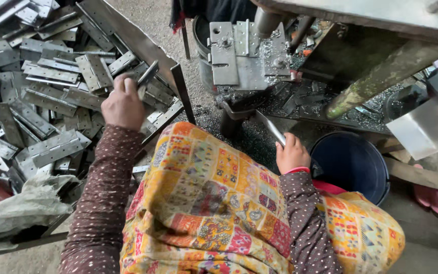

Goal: The person repeatedly picks metal hinge pieces from a bin, places them under a drill press, and operates the lever to drill holes. After each cycle, the person removes the processed piece and returns it to the bin.

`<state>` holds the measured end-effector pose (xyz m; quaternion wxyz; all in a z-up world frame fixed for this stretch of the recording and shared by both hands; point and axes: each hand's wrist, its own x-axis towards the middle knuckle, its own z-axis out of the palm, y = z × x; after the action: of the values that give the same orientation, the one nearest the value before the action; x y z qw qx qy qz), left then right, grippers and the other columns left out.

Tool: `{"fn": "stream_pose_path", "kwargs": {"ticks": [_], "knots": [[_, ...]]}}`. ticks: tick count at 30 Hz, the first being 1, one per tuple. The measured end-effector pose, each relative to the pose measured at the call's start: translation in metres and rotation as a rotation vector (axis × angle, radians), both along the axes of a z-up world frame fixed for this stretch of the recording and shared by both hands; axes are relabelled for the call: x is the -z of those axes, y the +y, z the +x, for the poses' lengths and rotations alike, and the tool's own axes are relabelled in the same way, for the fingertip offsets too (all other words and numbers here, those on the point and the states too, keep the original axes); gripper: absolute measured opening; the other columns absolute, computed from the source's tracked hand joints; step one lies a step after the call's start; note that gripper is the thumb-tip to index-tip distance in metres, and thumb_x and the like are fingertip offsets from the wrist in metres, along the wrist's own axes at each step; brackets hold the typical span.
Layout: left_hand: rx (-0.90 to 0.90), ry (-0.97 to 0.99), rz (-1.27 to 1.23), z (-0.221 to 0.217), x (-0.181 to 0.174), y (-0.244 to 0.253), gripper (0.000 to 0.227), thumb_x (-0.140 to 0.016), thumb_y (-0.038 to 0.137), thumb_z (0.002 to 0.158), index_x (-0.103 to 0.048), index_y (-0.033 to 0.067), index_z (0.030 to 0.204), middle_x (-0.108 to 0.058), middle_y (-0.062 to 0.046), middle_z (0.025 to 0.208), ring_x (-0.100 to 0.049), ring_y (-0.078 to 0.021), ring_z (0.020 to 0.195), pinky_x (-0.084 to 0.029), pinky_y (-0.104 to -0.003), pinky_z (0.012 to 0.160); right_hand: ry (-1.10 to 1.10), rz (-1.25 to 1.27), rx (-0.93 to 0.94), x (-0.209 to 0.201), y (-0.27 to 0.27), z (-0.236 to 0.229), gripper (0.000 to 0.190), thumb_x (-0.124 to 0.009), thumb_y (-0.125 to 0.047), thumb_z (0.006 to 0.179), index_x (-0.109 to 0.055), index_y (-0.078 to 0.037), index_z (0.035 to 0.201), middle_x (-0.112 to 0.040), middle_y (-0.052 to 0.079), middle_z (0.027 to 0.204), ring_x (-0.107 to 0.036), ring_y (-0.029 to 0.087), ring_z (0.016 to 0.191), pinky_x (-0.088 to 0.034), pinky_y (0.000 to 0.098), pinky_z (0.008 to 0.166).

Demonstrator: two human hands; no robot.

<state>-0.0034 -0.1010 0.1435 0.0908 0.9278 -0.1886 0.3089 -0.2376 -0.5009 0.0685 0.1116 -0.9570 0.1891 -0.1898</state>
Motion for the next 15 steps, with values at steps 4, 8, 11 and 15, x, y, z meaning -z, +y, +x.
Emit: {"fn": "stream_pose_path", "kwargs": {"ticks": [4,8,11,15], "knots": [[0.06,-0.108,-0.032,0.009,-0.037,-0.106,0.017,-0.063,0.022,0.107,-0.062,0.0056,0.107,-0.067,-0.009,0.126,-0.063,-0.0151,0.061,-0.054,-0.034,0.053,0.03,0.013,-0.019,-0.004,-0.001,0.0,0.039,-0.072,-0.027,0.086,-0.058,-0.012,0.119,-0.068,0.014,0.104,-0.067,0.037,0.086,-0.054,0.0472,0.072],[0.135,0.065,0.407,-0.007,-0.021,-0.221,0.043,-0.052,0.029,0.097,-0.052,0.0076,0.135,-0.045,-0.019,0.146,-0.064,-0.0225,0.096,-0.054,-0.039,0.08,0.06,0.011,-0.004,-0.005,0.002,-0.003,0.04,-0.072,-0.027,0.086,-0.056,-0.012,0.119,-0.067,0.014,0.106,-0.067,0.037,0.086,-0.054,0.0472,0.071],[0.221,0.46,0.457,-0.016,-0.006,-0.255,0.05,-0.044,0.022,0.099,-0.041,0.0086,0.147,-0.031,-0.021,0.158,-0.056,-0.0283,0.119,-0.045,-0.044,0.1,0.053,-0.013,-0.029,-0.006,-0.002,-0.002,0.044,-0.071,-0.022,0.082,-0.054,-0.01,0.121,-0.067,0.014,0.109,-0.068,0.037,0.087,-0.056,0.0458,0.072],[0.136,0.409,0.38,-0.029,0.007,-0.261,0.057,-0.044,0.025,0.093,-0.036,0.0034,0.145,-0.032,-0.015,0.155,-0.039,-0.03,0.138,-0.02,-0.054,0.114,0.069,0.053,-0.036,-0.006,-0.003,-0.002,0.044,-0.072,-0.023,0.085,-0.052,-0.007,0.121,-0.067,0.015,0.109,-0.069,0.036,0.087,-0.056,0.0452,0.071]]}}
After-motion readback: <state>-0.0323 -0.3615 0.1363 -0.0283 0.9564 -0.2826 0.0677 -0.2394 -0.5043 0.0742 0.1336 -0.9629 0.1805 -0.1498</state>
